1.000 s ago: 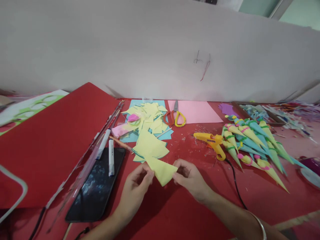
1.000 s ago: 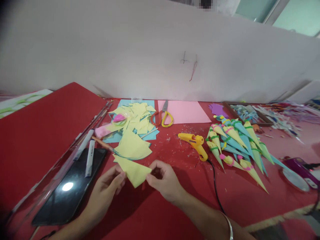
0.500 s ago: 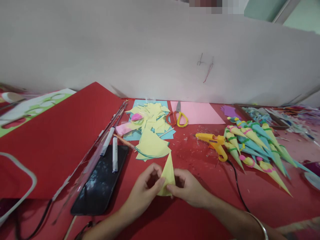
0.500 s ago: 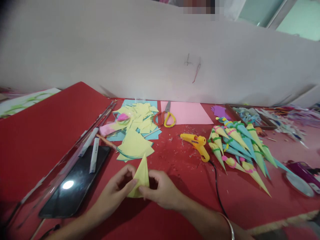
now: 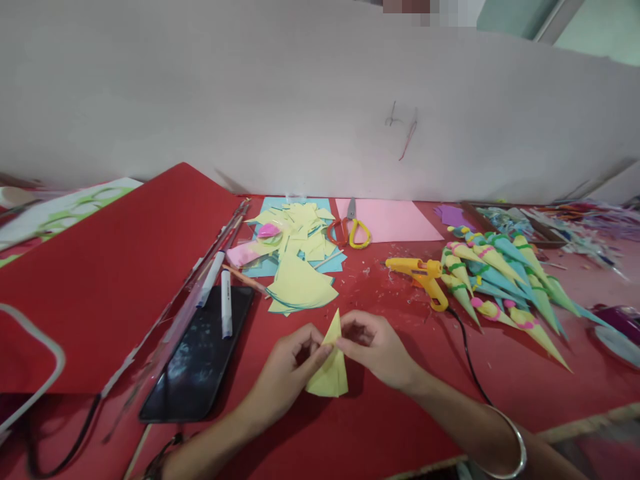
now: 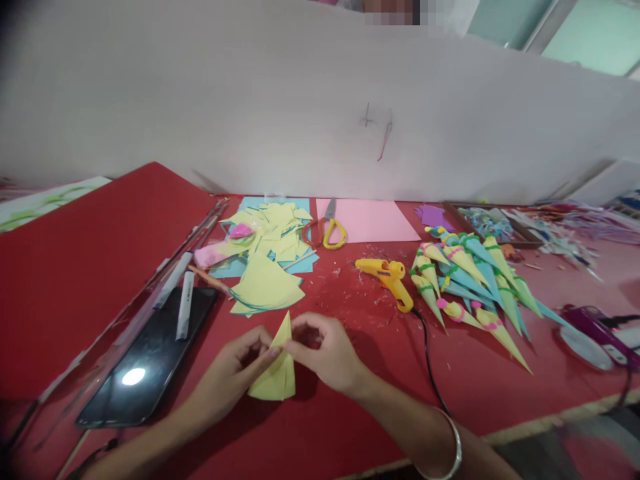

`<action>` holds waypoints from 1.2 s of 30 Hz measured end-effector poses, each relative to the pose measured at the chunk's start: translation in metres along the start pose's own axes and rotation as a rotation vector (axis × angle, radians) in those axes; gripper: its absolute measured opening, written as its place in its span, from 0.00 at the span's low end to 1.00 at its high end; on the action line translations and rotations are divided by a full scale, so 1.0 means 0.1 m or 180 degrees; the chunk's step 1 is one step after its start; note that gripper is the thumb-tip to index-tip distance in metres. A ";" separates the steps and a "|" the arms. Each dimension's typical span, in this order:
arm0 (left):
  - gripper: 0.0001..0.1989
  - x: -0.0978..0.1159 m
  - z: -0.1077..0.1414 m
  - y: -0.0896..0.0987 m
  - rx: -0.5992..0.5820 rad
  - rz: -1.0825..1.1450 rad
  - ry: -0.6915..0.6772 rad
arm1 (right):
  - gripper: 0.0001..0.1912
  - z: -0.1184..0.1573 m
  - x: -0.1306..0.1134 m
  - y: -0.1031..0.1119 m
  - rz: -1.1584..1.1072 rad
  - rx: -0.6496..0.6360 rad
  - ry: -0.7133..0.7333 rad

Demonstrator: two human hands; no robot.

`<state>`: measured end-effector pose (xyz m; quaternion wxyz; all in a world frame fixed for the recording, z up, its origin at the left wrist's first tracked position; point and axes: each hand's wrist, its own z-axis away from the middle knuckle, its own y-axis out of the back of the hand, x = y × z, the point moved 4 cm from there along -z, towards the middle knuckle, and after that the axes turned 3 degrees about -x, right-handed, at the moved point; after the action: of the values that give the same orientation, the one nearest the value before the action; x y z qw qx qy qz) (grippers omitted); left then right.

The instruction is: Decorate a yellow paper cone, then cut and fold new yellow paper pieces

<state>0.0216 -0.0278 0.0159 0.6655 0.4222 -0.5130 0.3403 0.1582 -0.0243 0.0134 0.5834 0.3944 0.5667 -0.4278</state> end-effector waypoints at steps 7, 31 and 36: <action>0.13 -0.02 0.01 -0.04 -0.0277 -0.0136 0.0026 | 0.07 0.00 -0.03 0.00 -0.0037 -0.0018 0.0079; 0.13 0.01 0.02 -0.05 -0.0364 -0.0490 -0.0043 | 0.09 -0.08 -0.08 0.25 -0.0134 0.0765 0.0277; 0.13 0.02 0.01 -0.02 -0.0294 -0.0368 -0.0052 | 0.09 -0.07 -0.07 0.24 -0.0010 0.0682 0.0197</action>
<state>0.0235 -0.0298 0.0178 0.6985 0.4228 -0.5083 0.2737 0.1788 -0.0093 0.0199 0.5194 0.4667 0.5360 -0.4744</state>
